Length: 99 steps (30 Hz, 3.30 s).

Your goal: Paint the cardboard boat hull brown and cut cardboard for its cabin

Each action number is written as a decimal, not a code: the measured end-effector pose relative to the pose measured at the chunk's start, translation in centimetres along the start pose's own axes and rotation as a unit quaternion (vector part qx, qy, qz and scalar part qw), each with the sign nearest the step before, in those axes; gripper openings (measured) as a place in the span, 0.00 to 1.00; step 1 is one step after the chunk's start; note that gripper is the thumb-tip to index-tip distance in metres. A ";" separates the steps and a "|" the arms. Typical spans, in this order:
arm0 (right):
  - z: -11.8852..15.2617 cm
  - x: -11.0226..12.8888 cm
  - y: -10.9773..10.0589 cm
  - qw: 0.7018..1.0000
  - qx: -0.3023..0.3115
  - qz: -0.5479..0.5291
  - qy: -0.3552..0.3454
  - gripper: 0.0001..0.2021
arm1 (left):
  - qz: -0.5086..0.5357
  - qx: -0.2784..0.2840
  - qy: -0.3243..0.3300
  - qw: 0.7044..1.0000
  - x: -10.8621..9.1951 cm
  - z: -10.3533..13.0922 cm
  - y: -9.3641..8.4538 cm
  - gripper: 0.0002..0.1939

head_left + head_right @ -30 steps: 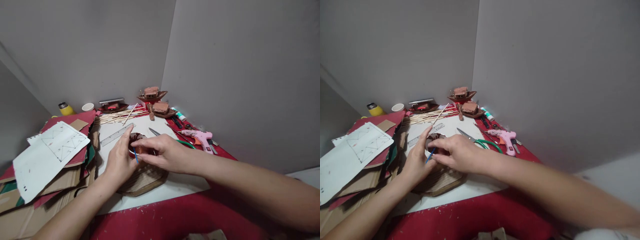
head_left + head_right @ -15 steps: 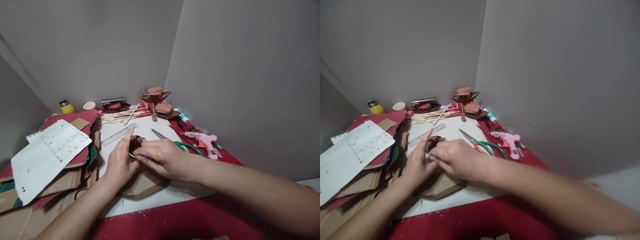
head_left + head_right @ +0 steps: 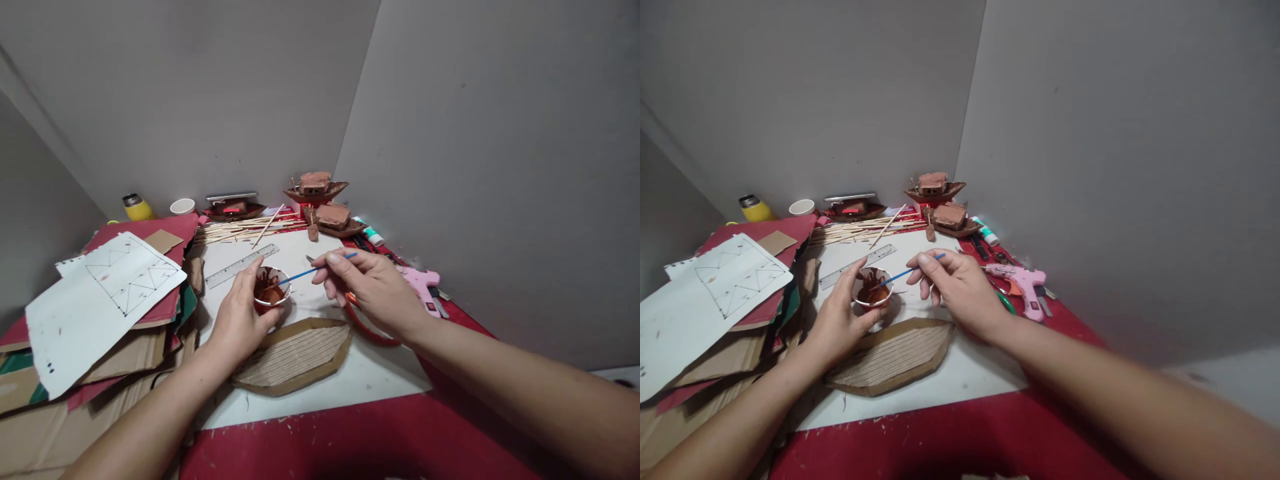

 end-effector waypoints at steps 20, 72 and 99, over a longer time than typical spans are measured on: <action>7.3 -0.9 -1.5 0.988 -0.077 -0.056 0.119 0.20 | -0.163 0.048 0.294 0.941 -4.0 10.7 -2.8 0.15; 9.7 -3.6 -0.6 0.955 0.074 0.252 -0.139 0.18 | -0.209 0.041 0.321 0.923 -1.7 10.0 0.4 0.23; 8.3 -1.7 -2.1 0.924 0.076 0.326 -0.183 0.19 | -0.213 0.046 0.321 0.922 -1.4 10.3 0.4 0.22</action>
Point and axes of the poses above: each hand's wrist, its own z-axis away from the middle knuckle, its own y-axis out of the palm, x = y × z, the point moved 1 cm from there along -z, towards the middle knuckle, and after that the axes turned 3 degrees about z, right-handed, at the moved point
